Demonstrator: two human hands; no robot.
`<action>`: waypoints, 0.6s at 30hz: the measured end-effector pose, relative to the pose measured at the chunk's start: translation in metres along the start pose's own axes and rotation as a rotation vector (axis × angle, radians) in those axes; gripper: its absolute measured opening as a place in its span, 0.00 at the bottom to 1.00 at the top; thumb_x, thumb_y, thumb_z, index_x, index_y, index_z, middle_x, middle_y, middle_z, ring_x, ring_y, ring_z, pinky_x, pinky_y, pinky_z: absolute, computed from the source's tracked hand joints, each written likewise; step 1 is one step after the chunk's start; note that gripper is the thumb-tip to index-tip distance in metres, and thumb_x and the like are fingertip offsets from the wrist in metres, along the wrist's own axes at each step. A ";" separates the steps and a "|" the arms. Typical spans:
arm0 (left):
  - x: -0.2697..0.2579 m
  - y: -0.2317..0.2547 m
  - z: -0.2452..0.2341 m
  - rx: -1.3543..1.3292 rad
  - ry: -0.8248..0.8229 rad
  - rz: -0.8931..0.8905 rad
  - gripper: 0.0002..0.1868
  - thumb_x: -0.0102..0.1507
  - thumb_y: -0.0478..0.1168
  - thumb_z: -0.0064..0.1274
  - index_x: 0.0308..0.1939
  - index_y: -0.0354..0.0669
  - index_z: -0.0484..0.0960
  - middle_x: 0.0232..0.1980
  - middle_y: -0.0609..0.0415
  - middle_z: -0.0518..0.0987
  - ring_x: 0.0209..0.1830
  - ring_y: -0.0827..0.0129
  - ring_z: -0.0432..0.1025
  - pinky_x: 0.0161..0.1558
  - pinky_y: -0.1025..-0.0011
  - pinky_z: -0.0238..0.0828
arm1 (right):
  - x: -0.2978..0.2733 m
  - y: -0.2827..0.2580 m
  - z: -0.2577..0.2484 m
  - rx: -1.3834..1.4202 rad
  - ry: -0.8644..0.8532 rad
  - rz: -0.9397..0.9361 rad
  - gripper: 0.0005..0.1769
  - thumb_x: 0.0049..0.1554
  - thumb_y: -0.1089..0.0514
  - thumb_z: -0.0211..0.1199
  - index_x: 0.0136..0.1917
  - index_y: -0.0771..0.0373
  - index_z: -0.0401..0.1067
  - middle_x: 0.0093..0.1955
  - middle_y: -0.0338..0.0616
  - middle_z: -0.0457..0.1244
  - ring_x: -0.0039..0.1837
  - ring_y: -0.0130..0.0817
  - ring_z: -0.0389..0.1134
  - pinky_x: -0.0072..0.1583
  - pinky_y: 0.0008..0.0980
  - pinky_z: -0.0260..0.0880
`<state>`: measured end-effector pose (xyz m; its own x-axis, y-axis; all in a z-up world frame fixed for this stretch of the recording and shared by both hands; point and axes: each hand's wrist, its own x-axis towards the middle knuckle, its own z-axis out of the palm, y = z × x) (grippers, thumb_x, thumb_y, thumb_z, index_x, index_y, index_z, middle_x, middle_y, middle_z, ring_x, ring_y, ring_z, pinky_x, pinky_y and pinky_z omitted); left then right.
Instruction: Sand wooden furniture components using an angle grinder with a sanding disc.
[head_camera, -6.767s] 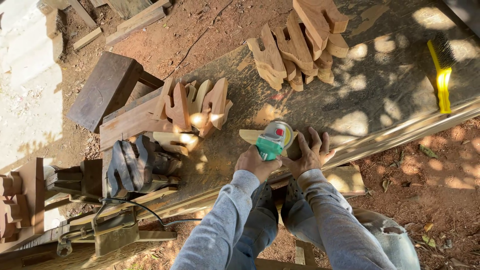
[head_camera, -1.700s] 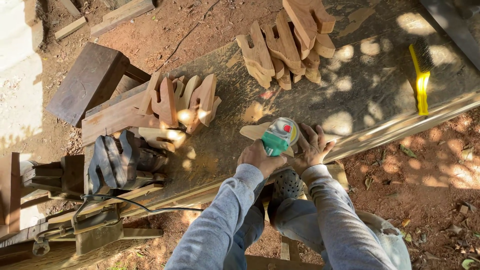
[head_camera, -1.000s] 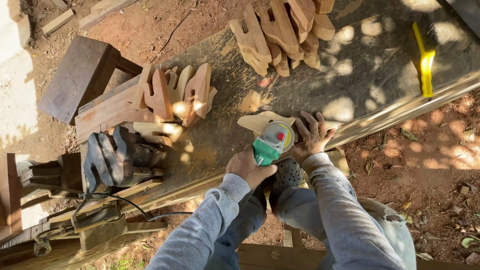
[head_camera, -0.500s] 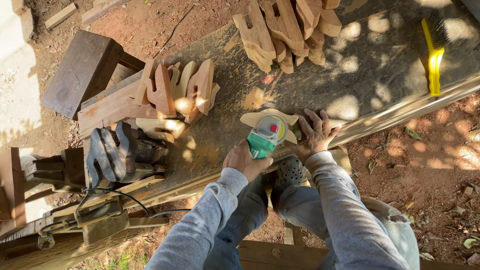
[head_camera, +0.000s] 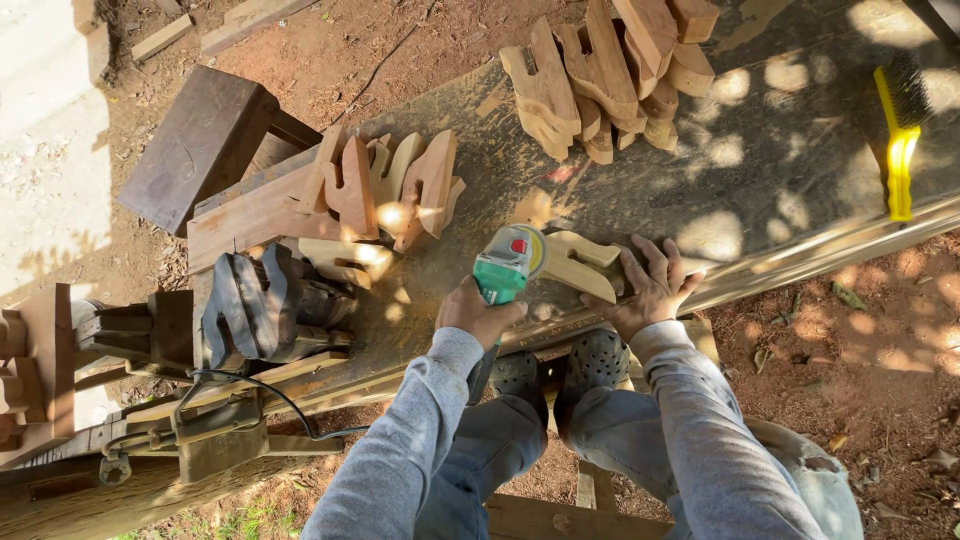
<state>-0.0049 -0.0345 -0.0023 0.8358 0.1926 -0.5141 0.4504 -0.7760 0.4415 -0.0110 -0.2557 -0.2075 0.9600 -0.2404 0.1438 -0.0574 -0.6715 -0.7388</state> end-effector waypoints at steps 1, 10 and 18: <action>0.002 -0.001 -0.001 0.000 0.001 -0.001 0.36 0.45 0.54 0.62 0.53 0.40 0.74 0.50 0.38 0.80 0.59 0.40 0.74 0.58 0.46 0.70 | 0.000 0.001 0.001 0.000 -0.001 -0.001 0.58 0.28 0.20 0.69 0.73 0.27 0.63 0.79 0.27 0.50 0.84 0.47 0.37 0.75 0.67 0.22; 0.008 -0.015 -0.015 -0.065 0.115 -0.062 0.30 0.44 0.52 0.64 0.45 0.43 0.77 0.43 0.42 0.81 0.50 0.46 0.77 0.49 0.51 0.73 | 0.000 0.003 0.002 0.003 0.001 0.006 0.57 0.28 0.21 0.70 0.72 0.27 0.64 0.78 0.26 0.50 0.85 0.48 0.38 0.75 0.67 0.21; -0.001 -0.008 -0.016 -0.064 0.074 -0.054 0.31 0.44 0.53 0.64 0.47 0.43 0.77 0.45 0.42 0.80 0.53 0.44 0.76 0.53 0.50 0.72 | 0.000 0.003 0.003 0.004 0.029 -0.028 0.56 0.30 0.20 0.69 0.72 0.28 0.64 0.78 0.25 0.51 0.84 0.48 0.38 0.76 0.66 0.21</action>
<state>-0.0043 -0.0189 0.0067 0.8293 0.2789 -0.4842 0.5129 -0.7237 0.4617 -0.0099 -0.2560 -0.2120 0.9529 -0.2416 0.1834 -0.0294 -0.6755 -0.7367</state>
